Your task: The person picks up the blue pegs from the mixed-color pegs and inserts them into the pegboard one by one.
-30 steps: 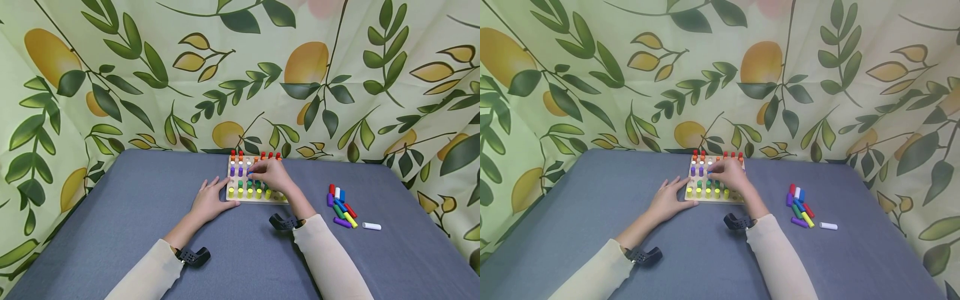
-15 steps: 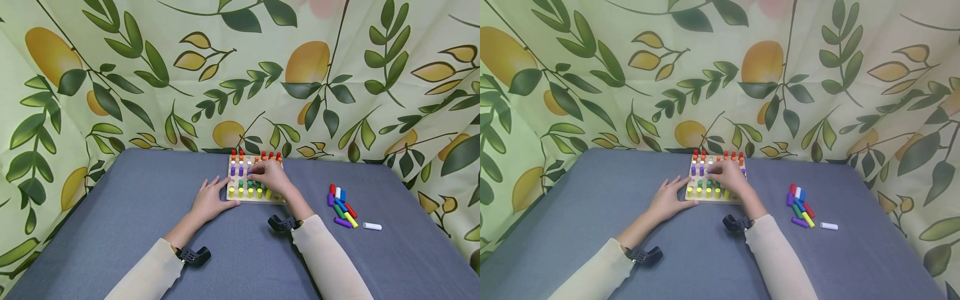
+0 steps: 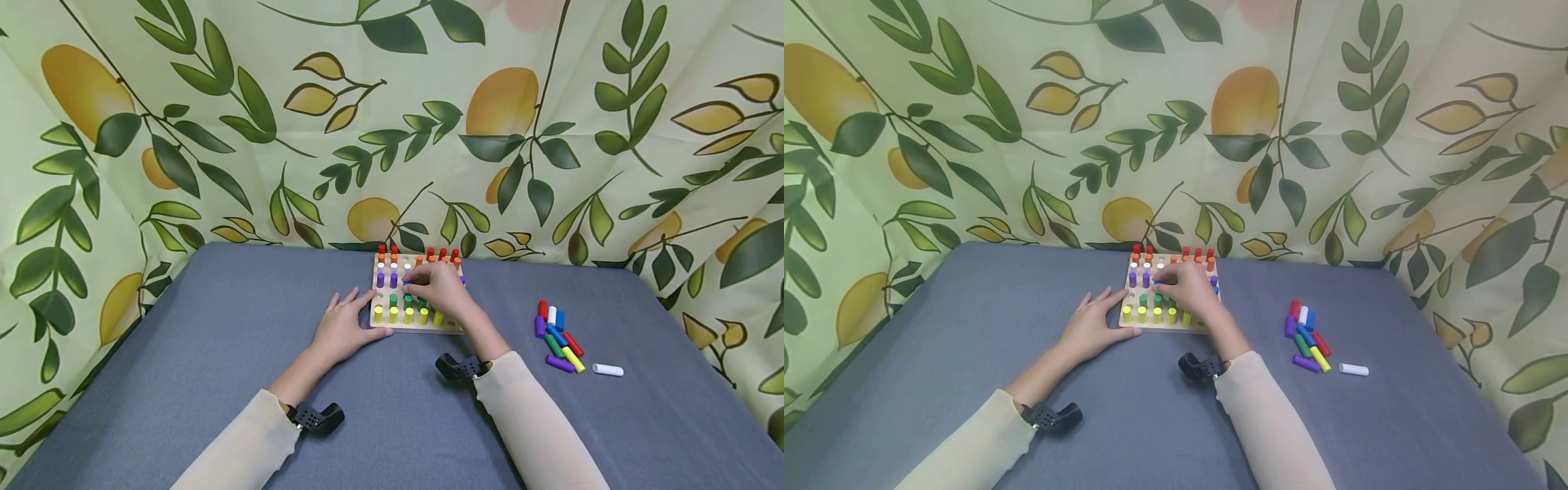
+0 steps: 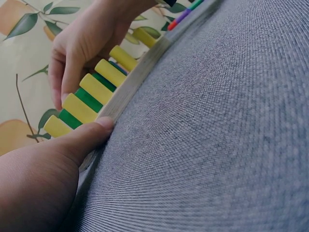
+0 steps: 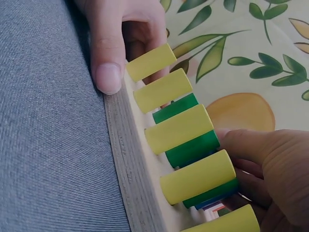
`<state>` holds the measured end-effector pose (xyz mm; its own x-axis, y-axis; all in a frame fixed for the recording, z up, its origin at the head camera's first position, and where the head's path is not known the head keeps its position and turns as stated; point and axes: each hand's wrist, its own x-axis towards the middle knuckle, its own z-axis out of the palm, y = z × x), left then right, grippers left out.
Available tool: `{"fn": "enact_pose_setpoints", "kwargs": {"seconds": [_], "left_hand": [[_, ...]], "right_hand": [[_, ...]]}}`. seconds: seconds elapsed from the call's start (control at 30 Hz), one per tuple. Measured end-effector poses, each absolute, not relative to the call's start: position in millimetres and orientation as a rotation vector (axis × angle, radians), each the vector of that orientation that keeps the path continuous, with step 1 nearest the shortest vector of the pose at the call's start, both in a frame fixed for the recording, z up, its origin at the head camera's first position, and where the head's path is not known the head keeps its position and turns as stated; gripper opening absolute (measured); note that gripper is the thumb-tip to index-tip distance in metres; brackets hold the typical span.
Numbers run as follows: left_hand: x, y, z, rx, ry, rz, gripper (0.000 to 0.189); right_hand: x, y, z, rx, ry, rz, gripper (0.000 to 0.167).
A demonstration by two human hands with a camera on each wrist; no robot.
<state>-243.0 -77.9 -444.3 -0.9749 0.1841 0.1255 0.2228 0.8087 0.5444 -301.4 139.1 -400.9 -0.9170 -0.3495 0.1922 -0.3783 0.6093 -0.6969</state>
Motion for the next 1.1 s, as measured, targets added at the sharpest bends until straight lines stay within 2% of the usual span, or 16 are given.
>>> {"fn": "enact_pose_setpoints", "kwargs": {"seconds": [0.73, 1.1], "left_hand": [[-243, -80, -442, -0.326, -2.931, -0.882, 0.087], [-243, -79, -442, -0.312, -2.943, -0.911, 0.087]], "right_hand": [[-300, 138, -399, 0.669, -2.874, 1.121, 0.013], [-290, 156, -381, 0.721, -2.901, 1.014, 0.025]]}}
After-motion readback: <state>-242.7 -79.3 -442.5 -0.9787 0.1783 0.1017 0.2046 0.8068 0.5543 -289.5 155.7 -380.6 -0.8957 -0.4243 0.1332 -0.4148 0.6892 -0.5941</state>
